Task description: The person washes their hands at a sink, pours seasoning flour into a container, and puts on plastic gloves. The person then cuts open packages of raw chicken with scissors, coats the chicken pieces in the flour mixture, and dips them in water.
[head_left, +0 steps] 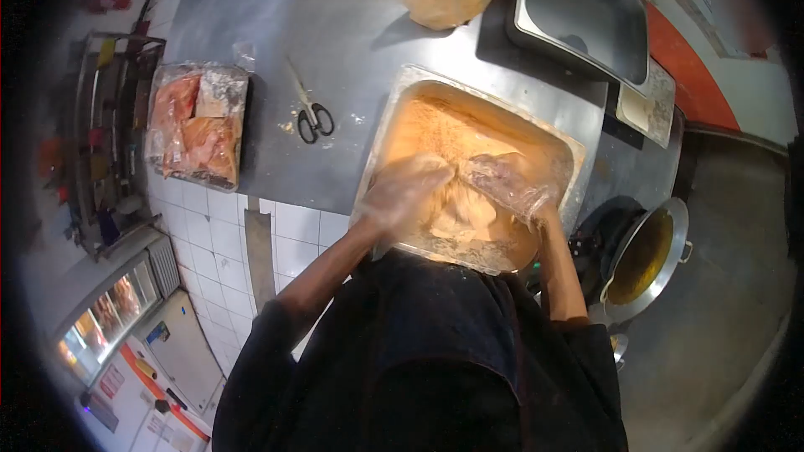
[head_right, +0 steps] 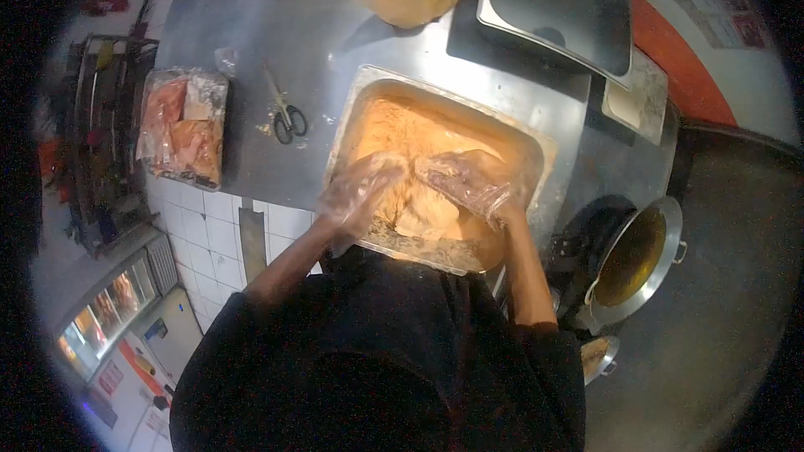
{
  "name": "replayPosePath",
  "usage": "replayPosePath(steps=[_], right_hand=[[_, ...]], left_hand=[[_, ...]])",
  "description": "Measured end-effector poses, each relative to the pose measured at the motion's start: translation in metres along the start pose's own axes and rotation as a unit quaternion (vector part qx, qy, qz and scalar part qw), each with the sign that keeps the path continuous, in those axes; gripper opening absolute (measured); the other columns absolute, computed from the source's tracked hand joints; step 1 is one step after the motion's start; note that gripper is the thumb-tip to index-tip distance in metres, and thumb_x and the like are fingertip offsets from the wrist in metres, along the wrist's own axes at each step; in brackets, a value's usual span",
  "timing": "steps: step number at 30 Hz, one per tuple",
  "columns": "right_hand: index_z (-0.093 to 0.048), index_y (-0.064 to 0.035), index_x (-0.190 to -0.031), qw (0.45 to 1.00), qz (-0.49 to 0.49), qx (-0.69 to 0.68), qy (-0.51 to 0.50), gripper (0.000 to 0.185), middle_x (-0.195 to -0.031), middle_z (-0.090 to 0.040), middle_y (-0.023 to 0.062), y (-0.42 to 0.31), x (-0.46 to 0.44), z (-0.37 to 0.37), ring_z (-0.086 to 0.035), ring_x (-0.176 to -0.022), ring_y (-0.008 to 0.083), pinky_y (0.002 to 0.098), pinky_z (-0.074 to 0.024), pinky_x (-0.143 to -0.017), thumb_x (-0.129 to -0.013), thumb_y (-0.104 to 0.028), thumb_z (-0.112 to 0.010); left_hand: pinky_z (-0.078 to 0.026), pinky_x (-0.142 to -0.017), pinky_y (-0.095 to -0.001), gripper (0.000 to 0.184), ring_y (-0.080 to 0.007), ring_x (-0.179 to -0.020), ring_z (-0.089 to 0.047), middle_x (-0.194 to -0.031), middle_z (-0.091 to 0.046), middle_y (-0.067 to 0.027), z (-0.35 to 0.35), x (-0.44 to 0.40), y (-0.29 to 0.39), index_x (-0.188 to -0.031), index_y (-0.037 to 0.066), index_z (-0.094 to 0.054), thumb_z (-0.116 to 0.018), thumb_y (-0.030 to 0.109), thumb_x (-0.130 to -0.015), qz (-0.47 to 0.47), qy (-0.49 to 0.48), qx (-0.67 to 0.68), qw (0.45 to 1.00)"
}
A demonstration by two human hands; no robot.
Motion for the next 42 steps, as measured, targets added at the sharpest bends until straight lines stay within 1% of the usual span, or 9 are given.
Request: replayPosePath(steps=[4, 16, 22, 25, 28, 34, 37, 40, 42], right_hand=[[-0.044, -0.0096, -0.144, 0.967, -0.132, 0.219, 0.001, 0.079, -0.147, -0.041, 0.0222, 0.026, 0.005, 0.009, -0.043, -0.133, 0.0364, 0.046, -0.0352, -0.112, -0.092, -0.07, -0.036], [-0.022, 0.0026, -0.15, 0.984, 0.0, -0.177, 0.001, 0.107, -0.145, -0.043, 0.0241, 0.034, 0.003, -0.048, -0.048, -0.13, 0.0351, 0.0496, -0.0411, -0.108, -0.079, -0.064, -0.067], [-0.041, -0.012, -0.142, 0.972, 0.073, -0.221, -0.028, 0.065, -0.129, -0.056, 0.0196, -0.019, 0.049, -0.01, -0.058, -0.114, 0.0269, 0.038, -0.0511, -0.095, -0.092, -0.05, -0.058], [-0.037, -0.0131, -0.145, 0.994, 0.049, -0.042, 0.091, 0.062, -0.131, -0.054, 0.0179, 0.008, -0.007, 0.024, -0.056, -0.118, 0.0244, 0.038, -0.0451, -0.101, -0.098, -0.053, -0.045], [-0.029, -0.0124, -0.151, 0.974, 0.124, 0.127, 0.141, 0.07, -0.145, -0.044, 0.0191, -0.015, -0.049, 0.009, -0.045, -0.134, 0.0264, 0.0386, -0.036, -0.113, -0.099, -0.058, -0.033], [-0.031, -0.0083, -0.15, 0.879, 0.07, -0.468, -0.054, 0.094, -0.16, -0.014, 0.0165, 0.029, -0.073, -0.033, -0.016, -0.148, 0.028, 0.0432, -0.0264, -0.119, -0.087, -0.078, -0.028], [-0.032, -0.0037, -0.149, 0.907, 0.168, 0.381, -0.065, 0.098, -0.159, -0.015, 0.0173, -0.021, 0.014, -0.004, -0.021, -0.147, 0.0303, 0.0431, -0.032, -0.117, -0.087, -0.079, -0.027], [-0.037, -0.0047, -0.147, 0.994, -0.112, 0.001, -0.005, 0.096, -0.158, -0.021, 0.0177, 0.018, 0.028, 0.007, -0.021, -0.146, 0.031, 0.0425, -0.0383, -0.113, -0.086, -0.079, -0.033], [-0.04, -0.0099, -0.146, 0.988, -0.03, -0.144, 0.056, 0.089, -0.155, -0.028, 0.0176, 0.047, 0.008, -0.008, -0.026, -0.145, 0.0318, 0.0433, -0.0424, -0.11, -0.086, -0.076, -0.041]], left_hand=[[-0.019, -0.12, -0.0405, 0.094, -0.0383, -0.145, -0.022, -0.158, -0.015, -0.0256, -0.034, 0.023, 0.007, -0.154, 0.008, -0.017, -0.044, 0.071, -0.089, 0.065, -0.189, -0.073, 0.977], [-0.044, -0.103, -0.0399, 0.093, -0.0297, -0.111, -0.061, -0.127, -0.059, -0.0226, -0.005, -0.01, -0.026, -0.145, 0.002, -0.036, -0.059, 0.068, -0.084, 0.183, 0.063, 0.053, 0.98], [-0.048, -0.097, -0.0344, 0.055, -0.0242, -0.11, -0.06, -0.13, -0.058, -0.0138, 0.01, 0.009, 0.007, -0.135, 0.004, -0.054, -0.055, 0.043, -0.096, -0.191, 0.125, 0.247, 0.942], [-0.039, -0.109, -0.0334, 0.055, -0.0264, -0.13, -0.048, -0.151, -0.04, -0.0143, 0.009, -0.01, -0.003, -0.147, 0.01, -0.04, -0.031, 0.044, -0.104, 0.068, 0.121, -0.045, 0.989], [-0.032, -0.113, -0.0318, 0.061, -0.0237, -0.136, -0.041, -0.155, -0.033, -0.0091, -0.017, -0.039, -0.061, -0.15, 0.009, -0.035, -0.03, 0.049, -0.103, 0.247, 0.13, 0.317, 0.906], [-0.042, -0.1, -0.033, 0.049, -0.0216, -0.115, -0.051, -0.131, -0.052, -0.0088, 0.008, -0.031, -0.055, -0.14, 0.008, -0.046, -0.041, 0.039, -0.103, -0.071, 0.183, 0.063, 0.978], [-0.05, -0.09, -0.0343, 0.044, -0.0203, -0.099, -0.061, -0.116, -0.064, -0.0081, 0.017, -0.003, -0.034, -0.133, 0.006, -0.056, -0.046, 0.036, -0.102, -0.104, 0.195, -0.077, 0.972], [-0.043, -0.098, -0.0273, 0.05, -0.0171, -0.117, -0.054, -0.135, -0.056, -0.0079, -0.008, -0.002, -0.056, -0.144, 0.007, -0.042, -0.049, 0.031, -0.101, -0.019, 0.041, -0.345, 0.937], [-0.044, -0.095, -0.0312, 0.047, -0.018, -0.11, -0.057, -0.131, -0.059, -0.0099, -0.019, -0.008, -0.077, -0.142, 0.006, -0.045, -0.049, 0.028, -0.101, 0.136, 0.071, 0.176, 0.972]])
Point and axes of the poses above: each hand's wrist, its own x-axis away from the middle knuckle, its own z-axis out of the back of the hand, y = z × x, the point moved 9 cm from there along -x, towards the middle knuckle
